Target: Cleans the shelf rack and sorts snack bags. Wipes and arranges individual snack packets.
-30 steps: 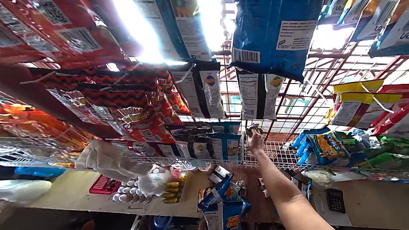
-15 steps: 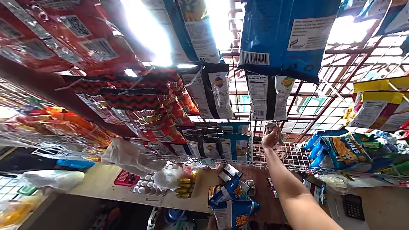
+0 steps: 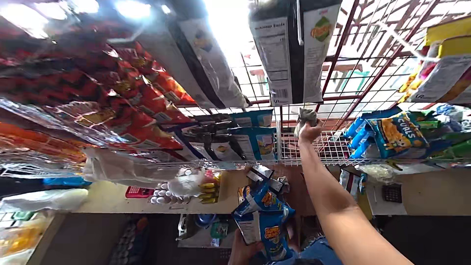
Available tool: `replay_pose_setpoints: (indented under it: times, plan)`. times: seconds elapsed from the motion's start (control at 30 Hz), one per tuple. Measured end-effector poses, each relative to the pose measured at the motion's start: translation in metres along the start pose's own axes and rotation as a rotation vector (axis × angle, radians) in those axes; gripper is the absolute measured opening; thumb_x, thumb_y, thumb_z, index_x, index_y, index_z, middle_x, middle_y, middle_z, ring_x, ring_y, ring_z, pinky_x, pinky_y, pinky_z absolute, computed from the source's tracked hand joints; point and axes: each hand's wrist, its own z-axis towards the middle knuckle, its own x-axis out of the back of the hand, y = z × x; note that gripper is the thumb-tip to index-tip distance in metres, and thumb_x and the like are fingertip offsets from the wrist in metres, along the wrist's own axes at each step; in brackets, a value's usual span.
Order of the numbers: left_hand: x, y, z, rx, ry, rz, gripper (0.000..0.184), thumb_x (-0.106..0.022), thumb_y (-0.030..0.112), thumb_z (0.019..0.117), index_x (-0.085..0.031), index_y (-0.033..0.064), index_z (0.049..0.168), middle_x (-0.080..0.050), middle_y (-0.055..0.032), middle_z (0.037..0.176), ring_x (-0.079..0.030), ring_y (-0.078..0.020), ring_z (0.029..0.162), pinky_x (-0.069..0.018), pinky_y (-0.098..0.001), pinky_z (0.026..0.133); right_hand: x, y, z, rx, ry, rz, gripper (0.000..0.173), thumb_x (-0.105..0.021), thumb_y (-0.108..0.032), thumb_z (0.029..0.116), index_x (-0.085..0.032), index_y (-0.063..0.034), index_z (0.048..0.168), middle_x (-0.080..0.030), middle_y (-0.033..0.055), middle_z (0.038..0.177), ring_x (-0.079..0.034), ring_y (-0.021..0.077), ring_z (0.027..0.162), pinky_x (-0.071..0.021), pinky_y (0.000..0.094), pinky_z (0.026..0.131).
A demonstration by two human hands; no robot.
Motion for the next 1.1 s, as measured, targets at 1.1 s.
replay_pose_setpoints:
  times: [1.1]
  plan:
    - [0.002, -0.003, 0.022, -0.034, -0.025, -0.018, 0.059, -0.093, 0.034, 0.0646, -0.065, 0.0302, 0.117, -0.076, 0.0170, 0.103, -0.071, 0.0028, 0.095, -0.0599, -0.0213, 0.086, 0.066, 0.019, 0.085, -0.438, 0.065, 0.565, 0.038, -0.049, -0.018, 0.1054, -0.049, 0.0026, 0.138, -0.056, 0.0238, 0.130, -0.057, 0.0330, 0.115, -0.0492, 0.0514, 0.096]
